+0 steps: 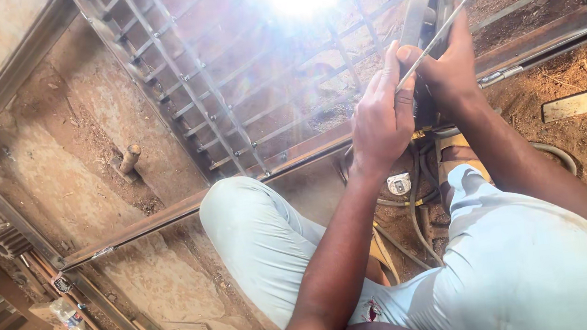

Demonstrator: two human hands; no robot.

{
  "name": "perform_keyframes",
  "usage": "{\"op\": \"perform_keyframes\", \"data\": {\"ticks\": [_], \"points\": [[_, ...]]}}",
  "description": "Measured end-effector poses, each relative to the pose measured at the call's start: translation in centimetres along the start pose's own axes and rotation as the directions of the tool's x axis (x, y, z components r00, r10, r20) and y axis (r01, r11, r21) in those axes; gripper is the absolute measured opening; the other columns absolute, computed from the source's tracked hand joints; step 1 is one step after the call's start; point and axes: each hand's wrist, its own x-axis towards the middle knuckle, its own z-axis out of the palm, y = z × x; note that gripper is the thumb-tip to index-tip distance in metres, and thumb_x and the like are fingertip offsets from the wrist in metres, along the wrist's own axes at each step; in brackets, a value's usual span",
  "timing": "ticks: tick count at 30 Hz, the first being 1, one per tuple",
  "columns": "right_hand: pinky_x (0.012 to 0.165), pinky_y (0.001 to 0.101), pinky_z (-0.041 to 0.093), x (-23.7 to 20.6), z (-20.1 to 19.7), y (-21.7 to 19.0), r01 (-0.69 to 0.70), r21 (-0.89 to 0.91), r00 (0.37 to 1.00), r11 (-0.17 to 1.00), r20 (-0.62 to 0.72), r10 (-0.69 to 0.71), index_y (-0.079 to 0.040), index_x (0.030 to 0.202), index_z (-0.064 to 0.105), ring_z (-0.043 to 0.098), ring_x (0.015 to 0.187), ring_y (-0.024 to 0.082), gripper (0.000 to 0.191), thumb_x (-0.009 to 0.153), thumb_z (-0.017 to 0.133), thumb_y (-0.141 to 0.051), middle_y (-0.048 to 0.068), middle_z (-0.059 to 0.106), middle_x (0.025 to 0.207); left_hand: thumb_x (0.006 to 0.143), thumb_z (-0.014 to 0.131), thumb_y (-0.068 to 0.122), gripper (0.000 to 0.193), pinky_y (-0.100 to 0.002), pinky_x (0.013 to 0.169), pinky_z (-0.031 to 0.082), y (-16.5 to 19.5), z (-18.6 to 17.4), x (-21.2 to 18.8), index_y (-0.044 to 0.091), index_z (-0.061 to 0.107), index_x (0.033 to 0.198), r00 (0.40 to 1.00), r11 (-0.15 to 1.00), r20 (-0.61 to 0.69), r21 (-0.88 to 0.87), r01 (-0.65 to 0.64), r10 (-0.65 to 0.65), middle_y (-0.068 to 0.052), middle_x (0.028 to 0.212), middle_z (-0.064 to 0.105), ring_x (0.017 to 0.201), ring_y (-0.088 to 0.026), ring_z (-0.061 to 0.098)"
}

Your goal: The person sits on the floor of a metal workshop and arc-welds the joints of a steel grille frame using an electrode holder, striking arcs that produce sparks and smoke. They reposition the welding rod, adjust the frame, and weld successive joints along the grille.

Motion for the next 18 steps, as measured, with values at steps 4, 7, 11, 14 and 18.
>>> {"op": "perform_keyframes", "data": {"ticks": [4,7,11,14,18], "points": [[0.103,0.0347,0.054,0.1,-0.1,0.0,-0.008,-0.035,1.000,0.999,-0.012,0.008,-0.003,0.150,0.043,0.060,0.116,0.018,0.081,0.086,0.084,-0.032,0.008,0.059,0.127,0.114,0.050,0.026,0.050,-0.047,0.097,0.055,0.2,0.1,0.0,0.008,0.042,0.160,1.000,1.000,-0.003,0.009,0.022,-0.022,-0.022,0.130,0.066,0.119,-0.042,0.067],[0.103,0.0350,0.055,0.0,0.0,-0.4,-0.007,-0.019,1.000,1.000,-0.004,0.007,-0.003,0.149,0.044,0.060,0.116,0.017,0.078,0.087,0.084,-0.031,0.008,0.059,0.127,0.113,0.049,0.026,0.050,-0.046,0.095,0.055,0.3,0.1,-0.1,0.007,0.042,0.159,0.998,0.998,0.015,-0.007,0.059,-0.059,-0.022,0.127,0.068,0.117,-0.041,0.068],[0.105,0.0342,0.054,-0.1,0.2,-0.9,0.009,-0.012,1.000,1.000,0.011,-0.009,-0.003,0.149,0.042,0.061,0.119,0.017,0.079,0.088,0.084,-0.032,0.007,0.060,0.130,0.114,0.050,0.027,0.050,-0.046,0.098,0.055,0.0,0.2,0.1,0.007,0.043,0.159,0.999,0.999,0.009,-0.018,0.043,-0.042,-0.022,0.129,0.068,0.119,-0.041,0.068],[0.103,0.0343,0.055,0.1,0.3,-0.9,-0.033,0.031,0.999,0.999,0.009,0.033,-0.004,0.147,0.042,0.062,0.116,0.017,0.081,0.085,0.084,-0.032,0.007,0.061,0.128,0.114,0.050,0.028,0.050,-0.046,0.100,0.054,-0.2,0.2,0.1,0.007,0.042,0.159,1.000,1.000,-0.006,-0.013,0.020,-0.020,-0.022,0.132,0.066,0.121,-0.041,0.067],[0.106,0.0350,0.054,0.2,0.3,-0.4,0.029,-0.016,0.999,0.999,0.018,-0.029,-0.004,0.151,0.043,0.060,0.119,0.017,0.080,0.088,0.085,-0.032,0.007,0.058,0.130,0.114,0.049,0.028,0.049,-0.045,0.099,0.055,-0.2,0.2,-0.1,0.008,0.043,0.158,0.999,0.999,-0.006,-0.013,0.042,-0.042,-0.020,0.131,0.068,0.121,-0.040,0.068]]}}
